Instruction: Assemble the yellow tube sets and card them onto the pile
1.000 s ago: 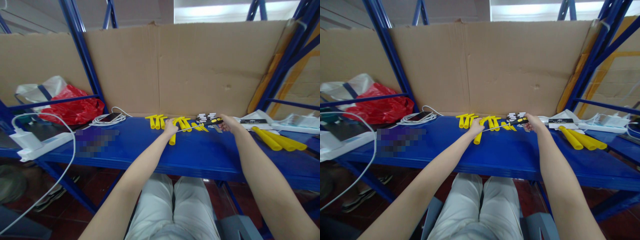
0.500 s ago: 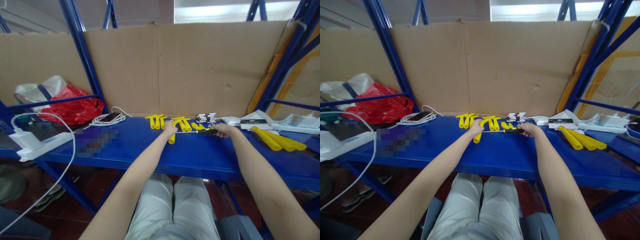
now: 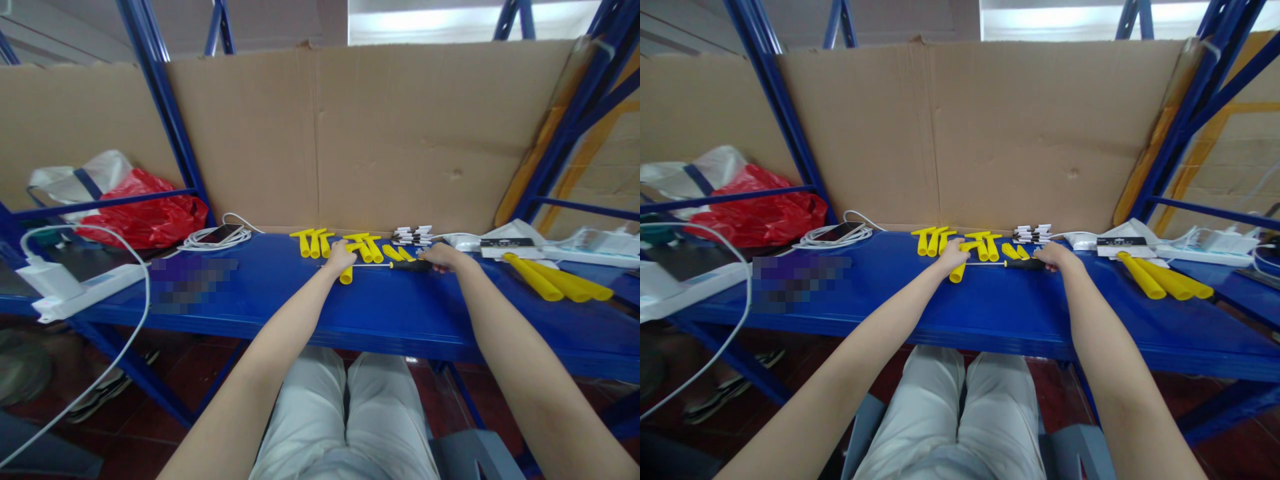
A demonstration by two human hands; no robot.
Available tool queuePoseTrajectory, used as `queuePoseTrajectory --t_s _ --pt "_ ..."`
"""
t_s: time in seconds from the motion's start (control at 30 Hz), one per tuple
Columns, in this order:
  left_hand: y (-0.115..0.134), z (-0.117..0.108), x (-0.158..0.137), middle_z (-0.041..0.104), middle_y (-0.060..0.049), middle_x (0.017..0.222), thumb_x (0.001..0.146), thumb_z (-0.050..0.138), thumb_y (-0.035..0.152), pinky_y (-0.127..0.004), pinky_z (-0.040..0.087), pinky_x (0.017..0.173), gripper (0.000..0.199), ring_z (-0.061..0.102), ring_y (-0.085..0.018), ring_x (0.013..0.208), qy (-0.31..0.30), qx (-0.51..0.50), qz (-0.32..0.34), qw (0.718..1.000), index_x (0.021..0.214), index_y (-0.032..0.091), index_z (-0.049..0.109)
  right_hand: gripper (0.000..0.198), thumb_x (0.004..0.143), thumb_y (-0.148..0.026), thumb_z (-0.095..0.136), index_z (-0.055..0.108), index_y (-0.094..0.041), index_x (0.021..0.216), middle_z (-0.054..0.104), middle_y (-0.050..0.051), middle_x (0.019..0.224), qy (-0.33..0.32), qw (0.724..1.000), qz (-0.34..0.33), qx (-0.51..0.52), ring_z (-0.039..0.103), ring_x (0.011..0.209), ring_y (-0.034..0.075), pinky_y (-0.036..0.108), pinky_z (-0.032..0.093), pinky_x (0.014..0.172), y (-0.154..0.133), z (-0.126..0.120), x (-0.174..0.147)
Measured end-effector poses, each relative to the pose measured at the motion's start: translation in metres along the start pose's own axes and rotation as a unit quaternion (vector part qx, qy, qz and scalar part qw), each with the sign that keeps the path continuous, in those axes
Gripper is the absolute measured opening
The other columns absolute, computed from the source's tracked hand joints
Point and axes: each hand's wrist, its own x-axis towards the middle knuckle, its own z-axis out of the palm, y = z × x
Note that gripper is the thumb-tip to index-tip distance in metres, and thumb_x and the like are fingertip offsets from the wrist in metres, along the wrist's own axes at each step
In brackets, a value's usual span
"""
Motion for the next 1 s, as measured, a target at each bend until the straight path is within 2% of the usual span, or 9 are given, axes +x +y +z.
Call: queuePoseTrajectory --t_s 0.13,0.23,0.33,0.4,0.5,0.6,0.8,0.9,1.0 --pt "0.002 -0.003 0.001 0.062 -0.013 0.121 0.064 0.059 0.004 -0.032 0.041 0.099 0.055 0.055 -0.025 0.117 -0.02 0.003 -0.008 1.0 0.119 0.014 0.059 0.031 0.086 -0.035 0.049 0.061 -0.012 0.069 0.05 0.005 0.043 0.023 0.999 -0.018 -0.012 0.049 0.04 0.015 0.025 0.04 0.044 0.004 0.002 0.009" --pt "0.004 -0.008 -0.001 0.061 -0.014 0.124 0.069 0.057 0.006 -0.031 0.039 0.101 0.051 0.053 -0.024 0.12 -0.019 0.061 0.013 0.998 0.12 0.012 0.058 0.032 0.087 -0.035 0.048 0.061 -0.013 0.067 0.05 0.004 0.043 0.023 0.999 -0.025 -0.017 0.048 0.039 0.014 0.025 0.04 0.044 0.005 0.001 0.011" --pt "0.009 -0.019 -0.003 0.06 -0.014 0.125 0.074 0.057 0.011 -0.034 0.036 0.104 0.044 0.051 -0.025 0.123 0.011 0.136 0.05 0.989 0.118 0.015 0.06 0.034 0.087 -0.034 0.047 0.061 -0.012 0.066 0.05 0.004 0.043 0.023 0.999 -0.032 -0.021 0.047 0.038 0.013 0.024 0.04 0.044 0.006 0.0 0.01" --pt "0.014 -0.03 -0.003 0.059 -0.014 0.125 0.075 0.056 0.014 -0.04 0.035 0.104 0.043 0.049 -0.028 0.124 0.044 0.183 0.034 0.982 0.118 0.017 0.059 0.035 0.087 -0.034 0.047 0.062 -0.011 0.065 0.052 0.005 0.044 0.024 0.999 -0.036 -0.027 0.048 0.039 0.013 0.024 0.041 0.045 0.006 0.0 0.009" --pt "0.021 -0.054 -0.002 0.056 -0.018 0.128 0.077 0.056 0.022 -0.055 0.032 0.103 0.042 0.045 -0.036 0.125 0.064 0.262 -0.016 0.963 0.119 0.017 0.059 0.036 0.087 -0.035 0.046 0.062 -0.011 0.064 0.054 0.006 0.048 0.026 0.998 -0.036 -0.033 0.049 0.04 0.013 0.024 0.042 0.047 0.007 -0.001 0.01" --pt "0.016 -0.086 0.0 0.046 -0.02 0.138 0.079 0.053 0.03 -0.063 0.021 0.105 0.048 0.035 -0.038 0.132 0.083 0.336 -0.048 0.937 0.125 0.016 0.054 0.034 0.087 -0.033 0.047 0.062 -0.011 0.066 0.055 0.005 0.05 0.032 0.999 -0.027 -0.027 0.05 0.04 0.012 0.024 0.042 0.047 0.007 0.0 0.01" --pt "-0.029 -0.155 -0.008 0.026 -0.02 0.151 0.082 0.047 0.038 -0.068 0.018 0.102 0.062 0.019 -0.041 0.139 0.141 0.421 -0.096 0.891 0.14 0.015 0.04 0.033 0.087 -0.033 0.047 0.062 -0.011 0.068 0.05 0.004 0.043 0.03 0.999 -0.021 -0.021 0.048 0.038 0.013 0.024 0.04 0.045 0.005 -0.001 0.007" --pt "-0.046 -0.175 -0.015 0.02 -0.019 0.154 0.085 0.042 0.04 -0.069 0.02 0.101 0.064 0.015 -0.04 0.14 0.14 0.424 -0.148 0.883 0.144 0.015 0.035 0.034 0.088 -0.035 0.047 0.062 -0.011 0.068 0.05 0.003 0.043 0.036 0.999 -0.025 -0.02 0.047 0.038 0.013 0.024 0.04 0.045 0.005 -0.003 0.005" --pt "-0.049 -0.183 -0.021 0.017 -0.016 0.155 0.084 0.041 0.043 -0.071 0.024 0.097 0.067 0.013 -0.042 0.14 0.123 0.405 -0.187 0.886 0.146 0.019 0.032 0.037 0.088 -0.036 0.046 0.061 -0.011 0.065 0.049 0.004 0.042 0.032 0.999 -0.019 -0.029 0.047 0.037 0.013 0.024 0.039 0.045 0.005 -0.005 0.003"
